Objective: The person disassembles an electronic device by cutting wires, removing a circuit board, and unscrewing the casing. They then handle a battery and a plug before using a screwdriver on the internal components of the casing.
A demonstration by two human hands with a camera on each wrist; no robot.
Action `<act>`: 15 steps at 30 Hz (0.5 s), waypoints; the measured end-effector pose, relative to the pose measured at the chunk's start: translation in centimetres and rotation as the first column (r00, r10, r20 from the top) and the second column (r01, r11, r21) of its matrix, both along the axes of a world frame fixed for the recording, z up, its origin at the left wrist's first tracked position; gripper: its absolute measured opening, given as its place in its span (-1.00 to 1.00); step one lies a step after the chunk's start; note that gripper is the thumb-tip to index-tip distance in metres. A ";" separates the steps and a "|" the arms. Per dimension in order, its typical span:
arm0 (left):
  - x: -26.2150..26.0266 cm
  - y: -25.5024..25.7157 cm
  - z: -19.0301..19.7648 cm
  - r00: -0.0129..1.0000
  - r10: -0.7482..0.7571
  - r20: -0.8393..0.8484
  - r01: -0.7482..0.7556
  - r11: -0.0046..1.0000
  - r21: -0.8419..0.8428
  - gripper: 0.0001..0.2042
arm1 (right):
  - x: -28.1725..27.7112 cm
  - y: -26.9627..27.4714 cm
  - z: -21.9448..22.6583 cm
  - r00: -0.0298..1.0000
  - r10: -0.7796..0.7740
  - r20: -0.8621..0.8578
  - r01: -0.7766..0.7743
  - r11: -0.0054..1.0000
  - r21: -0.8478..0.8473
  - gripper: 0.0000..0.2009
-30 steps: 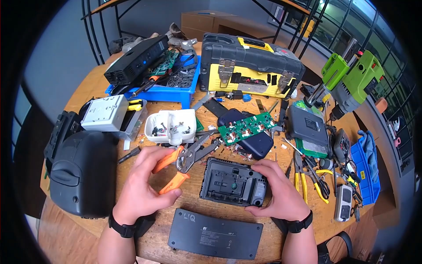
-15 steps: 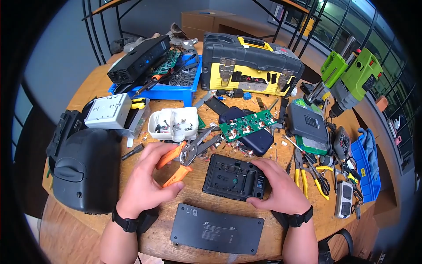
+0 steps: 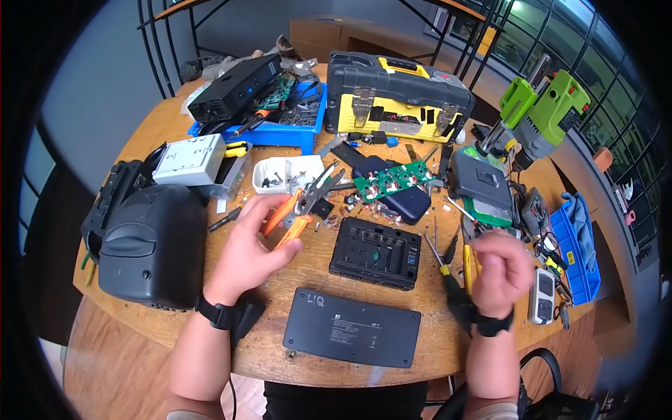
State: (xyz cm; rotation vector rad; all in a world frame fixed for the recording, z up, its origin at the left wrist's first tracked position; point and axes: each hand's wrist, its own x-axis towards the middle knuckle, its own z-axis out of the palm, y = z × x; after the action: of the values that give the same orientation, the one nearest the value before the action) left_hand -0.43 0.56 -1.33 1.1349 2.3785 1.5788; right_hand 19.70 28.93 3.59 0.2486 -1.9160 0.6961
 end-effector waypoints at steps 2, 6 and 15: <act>-0.1 -0.1 -0.3 1.000 0.007 -0.012 -0.007 1.000 -0.013 -0.42 | 0.6 -0.9 3.8 0.968 0.229 -0.105 -0.228 0.973 0.024 -0.79; 0.2 0.4 -0.4 0.998 -0.037 0.045 0.035 0.998 0.047 -0.40 | 2.6 -4.0 9.9 0.827 0.554 -0.093 -0.559 0.828 -0.040 -0.69; 0.4 0.6 -0.2 0.997 -0.047 0.067 0.046 0.999 0.013 -0.40 | 3.0 -3.2 10.0 0.691 0.713 -0.117 -0.721 0.691 -0.050 -0.66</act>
State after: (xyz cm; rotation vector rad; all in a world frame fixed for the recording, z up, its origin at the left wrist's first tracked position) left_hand -0.05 1.12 -1.52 1.1128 2.2874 1.5913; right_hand 22.74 25.69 13.62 1.0003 -1.6597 1.2656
